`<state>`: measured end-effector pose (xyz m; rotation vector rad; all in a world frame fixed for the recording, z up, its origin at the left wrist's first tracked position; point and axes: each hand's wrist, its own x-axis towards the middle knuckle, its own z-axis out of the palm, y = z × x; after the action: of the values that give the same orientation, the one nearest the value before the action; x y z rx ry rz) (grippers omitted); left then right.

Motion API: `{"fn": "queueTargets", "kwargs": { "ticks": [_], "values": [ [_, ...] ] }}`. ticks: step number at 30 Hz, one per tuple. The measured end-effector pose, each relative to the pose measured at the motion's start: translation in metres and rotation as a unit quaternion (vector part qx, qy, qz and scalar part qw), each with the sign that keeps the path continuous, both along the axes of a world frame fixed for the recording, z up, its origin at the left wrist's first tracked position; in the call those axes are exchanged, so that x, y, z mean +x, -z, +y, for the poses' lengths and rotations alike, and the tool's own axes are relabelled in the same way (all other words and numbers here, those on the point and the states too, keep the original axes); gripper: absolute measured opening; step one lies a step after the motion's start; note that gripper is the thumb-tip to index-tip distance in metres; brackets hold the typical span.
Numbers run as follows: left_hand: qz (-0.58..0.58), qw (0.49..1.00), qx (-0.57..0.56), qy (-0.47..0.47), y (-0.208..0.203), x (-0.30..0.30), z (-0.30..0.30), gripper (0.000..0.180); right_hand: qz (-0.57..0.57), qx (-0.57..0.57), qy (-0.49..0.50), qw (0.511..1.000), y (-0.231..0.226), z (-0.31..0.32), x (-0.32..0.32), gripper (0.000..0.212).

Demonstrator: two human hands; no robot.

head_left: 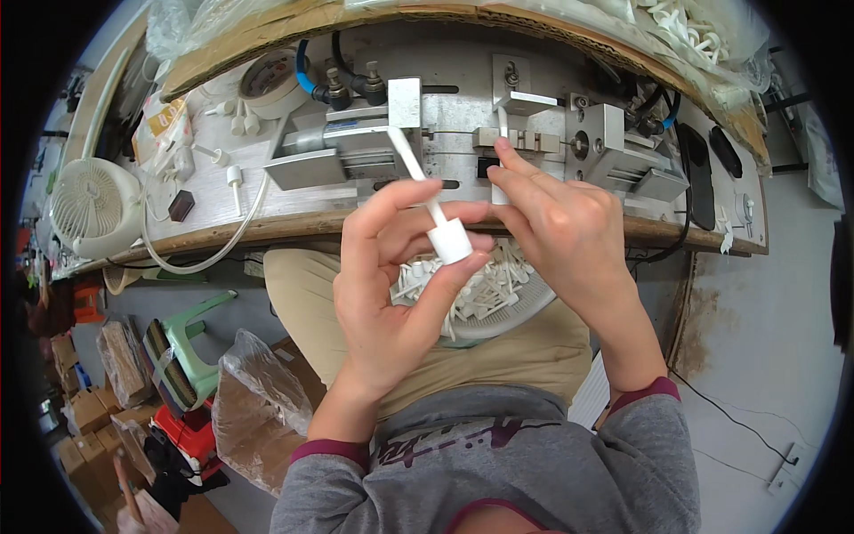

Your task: Assembling small plastic housing components using a pneumatic machine jig at a workshop bench.

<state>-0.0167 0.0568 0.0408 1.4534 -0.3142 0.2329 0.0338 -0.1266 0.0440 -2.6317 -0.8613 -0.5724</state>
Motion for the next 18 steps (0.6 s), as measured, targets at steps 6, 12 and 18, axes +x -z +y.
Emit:
{"fn": "queueTargets", "kwargs": {
  "ticks": [6,12,18],
  "values": [
    [-0.077,0.985,0.144,-0.059,0.005,0.003,0.014,0.042,-0.003,0.214,-0.025,0.976,-0.009,0.006,-0.027,0.022],
    [-0.107,0.973,0.174,-0.108,0.005,0.009,0.002,0.038,-0.079,0.582,-0.217,0.780,-0.045,0.042,-0.111,0.026],
    [-0.167,0.944,0.266,-0.100,0.015,0.019,-0.015,0.036,-0.189,0.686,-0.297,0.637,-0.076,0.070,-0.137,0.031]
  ]
}}
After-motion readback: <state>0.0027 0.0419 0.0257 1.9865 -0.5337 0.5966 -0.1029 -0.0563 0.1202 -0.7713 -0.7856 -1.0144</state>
